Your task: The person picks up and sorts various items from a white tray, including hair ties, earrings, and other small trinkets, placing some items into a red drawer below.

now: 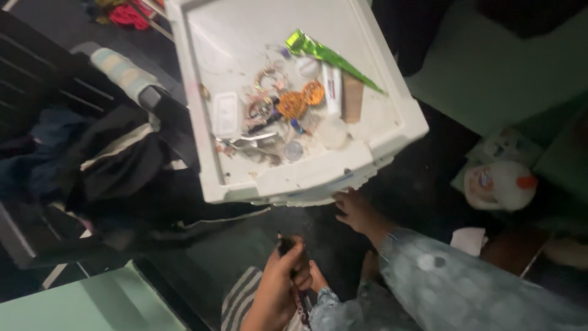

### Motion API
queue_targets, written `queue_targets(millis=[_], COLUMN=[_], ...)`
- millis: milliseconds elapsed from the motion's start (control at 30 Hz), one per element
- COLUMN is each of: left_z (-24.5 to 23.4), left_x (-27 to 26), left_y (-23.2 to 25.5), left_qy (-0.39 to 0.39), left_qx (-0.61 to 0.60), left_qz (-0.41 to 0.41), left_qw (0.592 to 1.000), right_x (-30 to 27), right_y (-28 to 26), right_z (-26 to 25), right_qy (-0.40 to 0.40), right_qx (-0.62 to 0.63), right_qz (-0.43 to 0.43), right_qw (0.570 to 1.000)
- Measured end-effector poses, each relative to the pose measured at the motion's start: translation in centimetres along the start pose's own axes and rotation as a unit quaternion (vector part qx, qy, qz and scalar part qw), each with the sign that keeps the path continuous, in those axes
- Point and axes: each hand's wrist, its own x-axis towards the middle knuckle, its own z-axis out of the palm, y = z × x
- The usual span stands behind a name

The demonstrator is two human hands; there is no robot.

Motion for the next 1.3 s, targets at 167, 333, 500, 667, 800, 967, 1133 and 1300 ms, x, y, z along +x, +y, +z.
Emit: queue_targets(millis=[167,333,500,667,800,967,1133,1300], left_z=[2.8,7.2,10.4,11.4,10.9,10.6,11.6,12.9], left_x=[-4.6,-8.4,-9.9,-9.5,-7.8,-3.7,-2.1,-2.6], left_y=[4.0,9.2,14.5,20.0,24.0,28.1,32.1,33.9], left_qy=[-0.074,-0.038,-0.06,-0.086,-0.079,-0.085,-0.063,-0.114], left_qx=[-0.022,-0.051,-0.066,0.017,0.173,0.366,0.604,0.768], left_qz=[0.025,0.125,0.235,0.252,0.245,0.361,0.408,0.355], left_qw=[0.997,0.99,0.968,0.964,0.951,0.854,0.682,0.521], right_x=[-7.9,-15.2,-16.0,-12.9,-10.5,-7.3,-4.8,-3.7], right_y=[-12.8,-28.0,-40.5,-49.9,-51.5,-51.1,-51.1,-50.2], right_z=[-0.8,-3.5,-5.3,-4.8,-2.4,-0.6,-0.5,0.3], right_qy=[-0.038,-0.132,-0.178,-0.037,0.073,0.111,0.126,0.111], right_qx=[0.11,0.037,0.07,-0.112,-0.361,-0.493,-0.507,-0.54], right_qz=[0.259,0.235,0.097,-0.072,-0.242,-0.19,-0.109,-0.083], right_qw=[0.959,0.962,0.977,0.99,0.898,0.842,0.845,0.83])
